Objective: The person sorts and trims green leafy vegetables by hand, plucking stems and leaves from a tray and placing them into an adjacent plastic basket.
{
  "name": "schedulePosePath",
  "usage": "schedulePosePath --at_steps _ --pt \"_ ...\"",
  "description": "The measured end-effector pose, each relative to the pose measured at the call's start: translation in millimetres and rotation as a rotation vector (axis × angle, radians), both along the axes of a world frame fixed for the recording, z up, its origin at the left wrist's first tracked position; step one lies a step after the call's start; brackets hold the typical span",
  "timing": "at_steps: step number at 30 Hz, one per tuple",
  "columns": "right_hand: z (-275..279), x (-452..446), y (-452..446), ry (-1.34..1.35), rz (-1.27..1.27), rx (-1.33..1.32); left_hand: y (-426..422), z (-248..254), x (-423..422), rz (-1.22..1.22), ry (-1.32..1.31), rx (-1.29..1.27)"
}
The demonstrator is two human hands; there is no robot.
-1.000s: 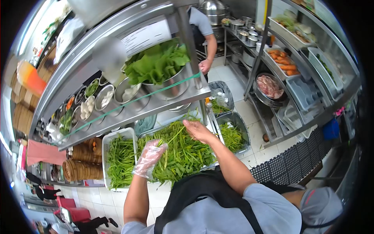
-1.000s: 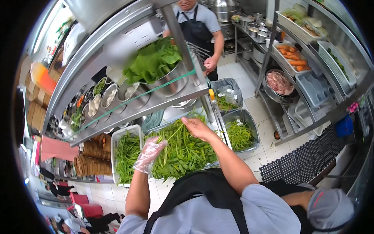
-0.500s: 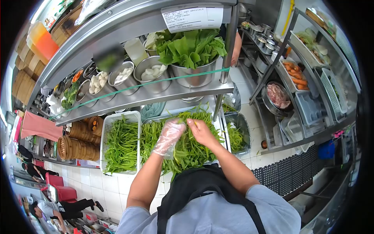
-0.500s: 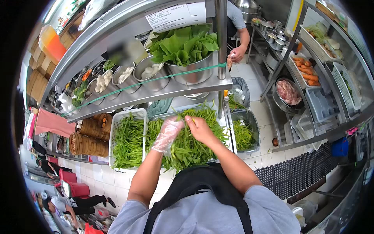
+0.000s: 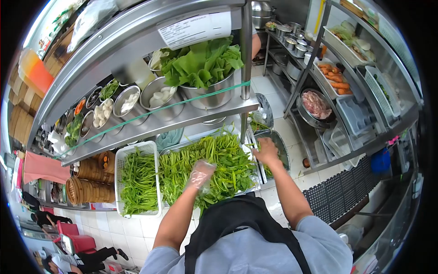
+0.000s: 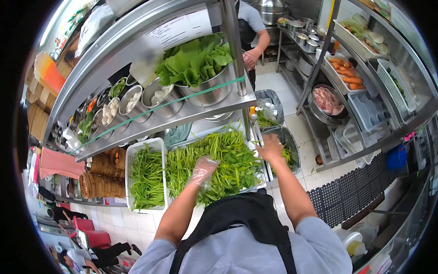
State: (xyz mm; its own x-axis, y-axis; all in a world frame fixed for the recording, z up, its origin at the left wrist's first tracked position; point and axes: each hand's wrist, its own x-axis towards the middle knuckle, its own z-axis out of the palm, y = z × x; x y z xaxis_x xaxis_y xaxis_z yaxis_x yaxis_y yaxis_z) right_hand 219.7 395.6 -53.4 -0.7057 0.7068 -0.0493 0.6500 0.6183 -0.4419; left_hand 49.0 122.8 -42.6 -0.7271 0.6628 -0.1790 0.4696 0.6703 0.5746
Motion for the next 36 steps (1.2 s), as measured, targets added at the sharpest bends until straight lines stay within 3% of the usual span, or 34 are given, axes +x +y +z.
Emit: schedulePosePath --at_steps 1,4,5,10,12,13,14,16,22,23,25,26,28,31,36 --pt "6.1 -9.7 -12.6 0.172 0.050 -0.082 -6.8 -13.0 -2.2 0.036 0.037 0.071" --pt "50.9 -45.4 -67.2 0.500 0.195 -0.483 -2.4 51.2 15.2 0.022 0.009 -0.127" --pt "54.3 -58.5 -82.5 0.487 0.247 -0.490 -6.8 38.4 16.1 -0.022 0.169 -0.057" --pt "77.5 -89.3 -102.5 0.296 0.354 -0.645 -13.8 111.7 29.6 -0.016 0.097 -0.071" --pt "76.9 -87.2 -96.6 0.620 0.190 -1.193 -31.5 142.1 20.0 0.028 -0.212 0.036" --pt "80.3 -85.2 -88.1 0.676 0.129 -1.366 -47.1 146.1 11.6 0.099 -0.245 0.148" --pt "83.4 -82.8 -80.3 0.671 0.135 -1.365 -61.0 150.3 4.9 0.206 -0.326 0.240" --pt "94.5 -77.2 -68.9 0.868 0.093 -1.663 -71.8 187.5 4.5 0.303 -0.277 0.265" --pt "94.0 -86.4 -84.3 0.717 0.188 -1.601 -40.3 185.6 15.3 0.141 -0.209 0.478" --pt "96.4 -85.1 -92.0 0.705 0.214 -1.533 -28.7 190.4 21.4 0.145 -0.209 0.399" --pt "84.7 -85.4 -102.7 0.731 0.278 -1.514 -16.4 180.7 23.7 0.008 0.092 0.197" --pt "84.9 -84.1 -108.3 0.703 0.180 -1.507 -12.4 171.5 25.0 -0.048 0.259 0.149" --pt "78.8 -81.4 -100.3 0.693 0.374 -1.484 -5.6 183.4 33.2 -0.060 0.278 0.127" --pt "84.4 -65.4 -92.5 0.762 0.207 -1.471 -10.6 187.7 27.1 0.144 0.154 0.423" --pt "94.2 -47.8 -78.8 0.859 -0.033 -1.650 -9.2 191.2 32.3 0.126 0.107 0.293"
